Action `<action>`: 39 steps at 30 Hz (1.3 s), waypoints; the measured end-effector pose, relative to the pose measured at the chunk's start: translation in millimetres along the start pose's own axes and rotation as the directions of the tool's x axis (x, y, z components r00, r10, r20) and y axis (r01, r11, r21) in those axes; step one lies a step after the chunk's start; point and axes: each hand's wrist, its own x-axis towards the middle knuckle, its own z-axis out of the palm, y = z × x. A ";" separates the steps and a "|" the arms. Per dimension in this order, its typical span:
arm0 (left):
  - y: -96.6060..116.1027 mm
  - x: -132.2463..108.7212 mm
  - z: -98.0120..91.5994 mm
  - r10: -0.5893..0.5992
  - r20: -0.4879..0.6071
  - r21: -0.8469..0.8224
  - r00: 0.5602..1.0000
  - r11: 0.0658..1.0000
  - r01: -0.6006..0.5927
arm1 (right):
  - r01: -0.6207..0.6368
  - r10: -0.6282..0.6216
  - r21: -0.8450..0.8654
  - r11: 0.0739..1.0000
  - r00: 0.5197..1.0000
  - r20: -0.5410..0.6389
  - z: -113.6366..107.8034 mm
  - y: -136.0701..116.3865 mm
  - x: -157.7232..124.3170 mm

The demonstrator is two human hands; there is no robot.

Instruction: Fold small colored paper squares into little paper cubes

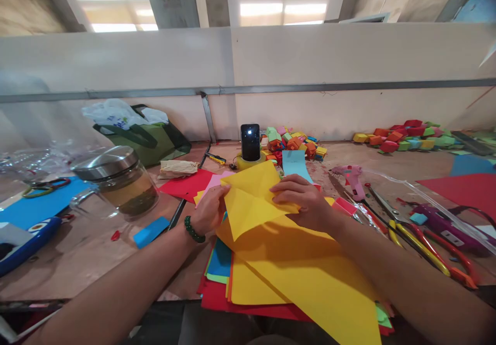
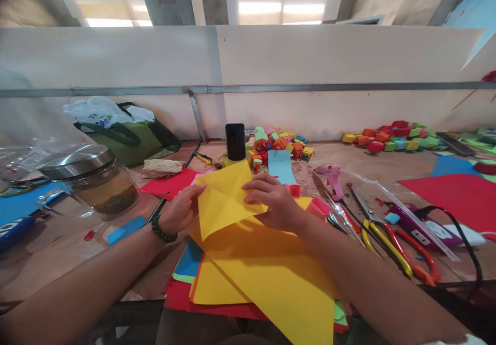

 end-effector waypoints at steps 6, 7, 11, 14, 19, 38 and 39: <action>9.2 -7.5 7.5 -0.067 0.078 -0.062 0.995 0.995 0.072 | -0.041 0.044 0.088 0.995 0.999 -0.028 3.3 -0.6 0.3; 10.5 -9.2 9.5 -0.064 0.102 -0.067 0.993 0.995 0.071 | -0.049 0.052 0.106 0.993 0.998 -0.028 3.6 -1.1 0.5; 14.0 -13.1 14.5 -0.015 0.150 -0.037 0.989 0.999 0.020 | -0.252 0.271 0.238 0.938 0.961 -0.049 5.0 -4.2 1.2; 13.2 -14.2 14.8 0.009 0.137 0.024 0.991 1.000 -0.013 | -0.481 0.535 0.421 0.769 0.845 -0.011 6.7 -7.4 2.6; 8.8 -18.5 16.3 -0.027 0.215 0.082 0.976 0.997 0.010 | -0.680 0.739 0.612 0.404 0.637 0.219 13.6 -7.8 4.3; 11.9 -22.8 22.4 0.099 0.264 0.043 0.959 0.993 -0.114 | -0.693 0.909 0.690 0.208 0.398 0.126 22.6 -13.2 8.6; 11.7 -23.7 24.4 0.102 0.234 0.069 0.967 0.990 -0.121 | -0.695 0.902 0.679 0.237 0.416 0.111 23.6 -14.3 8.0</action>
